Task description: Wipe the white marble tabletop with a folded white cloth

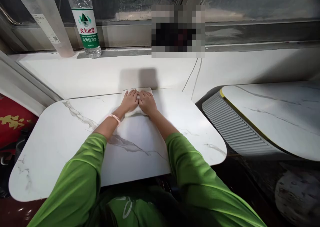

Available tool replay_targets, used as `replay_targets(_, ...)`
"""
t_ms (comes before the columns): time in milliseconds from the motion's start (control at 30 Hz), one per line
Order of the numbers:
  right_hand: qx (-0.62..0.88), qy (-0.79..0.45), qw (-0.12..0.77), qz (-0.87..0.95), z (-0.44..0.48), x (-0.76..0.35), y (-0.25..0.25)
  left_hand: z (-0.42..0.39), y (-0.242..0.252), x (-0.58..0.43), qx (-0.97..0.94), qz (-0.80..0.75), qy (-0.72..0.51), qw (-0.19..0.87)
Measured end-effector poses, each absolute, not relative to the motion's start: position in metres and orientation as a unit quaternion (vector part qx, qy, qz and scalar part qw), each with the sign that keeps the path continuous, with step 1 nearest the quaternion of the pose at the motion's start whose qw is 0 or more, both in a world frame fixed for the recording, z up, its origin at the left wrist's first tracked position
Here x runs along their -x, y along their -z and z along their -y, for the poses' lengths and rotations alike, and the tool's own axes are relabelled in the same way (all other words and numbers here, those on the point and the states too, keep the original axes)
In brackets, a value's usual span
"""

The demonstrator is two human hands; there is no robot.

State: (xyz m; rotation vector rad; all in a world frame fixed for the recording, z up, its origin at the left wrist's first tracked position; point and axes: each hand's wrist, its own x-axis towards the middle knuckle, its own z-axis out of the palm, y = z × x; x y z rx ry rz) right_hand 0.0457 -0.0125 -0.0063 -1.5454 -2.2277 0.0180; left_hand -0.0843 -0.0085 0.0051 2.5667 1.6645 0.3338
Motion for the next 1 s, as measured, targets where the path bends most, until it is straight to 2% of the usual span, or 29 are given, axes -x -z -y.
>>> replay_targets(200, 0.565, -0.022, 0.203, 0.799, -0.008, -0.045, 0.01, -0.01, -0.003, 0.088, -0.834, -0.538, -0.113, 0.04)
replay_targets(400, 0.567, -0.038, 0.157, 0.808, 0.025, -0.045, 0.007, 0.02, -0.001, 0.09, -0.827, -0.551, -0.104, 0.042)
replay_targets(600, 0.571, -0.008, 0.151, 0.807, 0.135, -0.044, 0.01, 0.12, -0.001, 0.097, -0.857, -0.506, -0.081, 0.049)
replay_targets(800, 0.502, 0.017, 0.169, 0.848, 0.258, -0.043, 0.014, 0.251, -0.006, 0.109, -0.862, -0.498, -0.086, 0.032)
replay_targets(1000, 0.445, -0.002, 0.15, 0.883, 0.273, -0.047, 0.003, 0.282, -0.011, 0.119, -0.856, -0.51, -0.08, 0.036)
